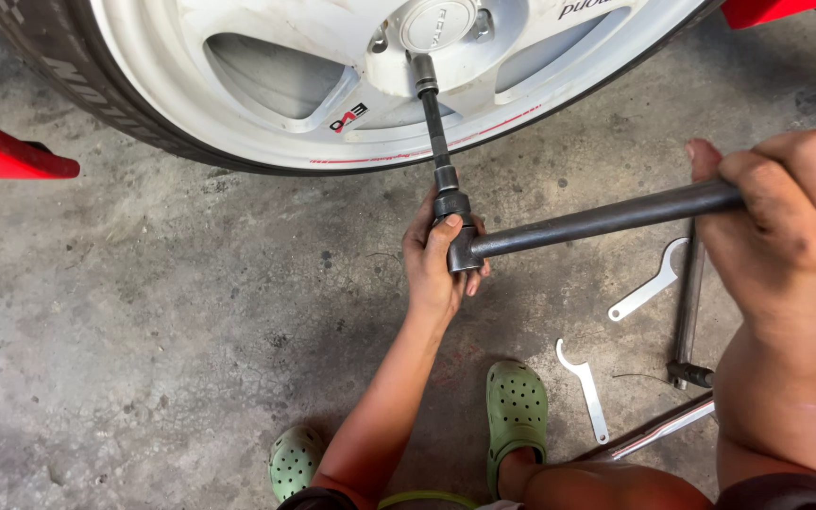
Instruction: The person kneels beside the front wheel of a red car raised on a lift and uses a socket wrench to work on the lug nuts. They then fit a long breaker bar onto the socket extension and pull on it with both hands to turn the lug nuts, briefly picking up a cordless impact wrench in between.
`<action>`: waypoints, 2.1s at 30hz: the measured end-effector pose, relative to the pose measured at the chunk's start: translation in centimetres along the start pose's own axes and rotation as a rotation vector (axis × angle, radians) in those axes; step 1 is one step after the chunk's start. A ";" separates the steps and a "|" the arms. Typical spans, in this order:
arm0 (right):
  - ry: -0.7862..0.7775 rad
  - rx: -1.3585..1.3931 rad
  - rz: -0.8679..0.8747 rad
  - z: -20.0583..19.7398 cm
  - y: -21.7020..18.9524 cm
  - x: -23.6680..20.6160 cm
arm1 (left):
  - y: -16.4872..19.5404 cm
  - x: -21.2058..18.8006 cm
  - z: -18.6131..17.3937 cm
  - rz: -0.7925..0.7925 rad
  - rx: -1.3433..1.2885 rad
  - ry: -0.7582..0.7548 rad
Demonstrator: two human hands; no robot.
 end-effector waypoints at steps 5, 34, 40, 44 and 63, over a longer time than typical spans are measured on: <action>0.007 -0.068 -0.231 -3.0 -2.1 4.7 | -1.6 0.6 0.4 -0.072 -0.214 -0.087; -0.425 0.861 0.420 30.3 -3.4 -11.5 | 3.8 0.5 3.5 0.076 1.477 0.347; -0.308 0.783 0.441 26.0 -3.5 -13.8 | 2.0 -3.4 3.7 0.129 1.431 0.287; -0.338 0.640 0.488 22.3 -1.7 -14.6 | 0.2 -5.0 2.5 0.233 1.303 0.267; 0.108 -0.092 -0.094 -0.3 -0.7 -1.6 | -0.9 -0.1 -0.8 0.047 0.015 0.027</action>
Point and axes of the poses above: each hand's wrist, its own x-axis towards the middle knuckle, its own z-axis out of the palm, y = z × x, the point moved 2 cm from there along x, towards the middle knuckle, and after that the axes turned 8 degrees about -z, right-handed, at the moved point
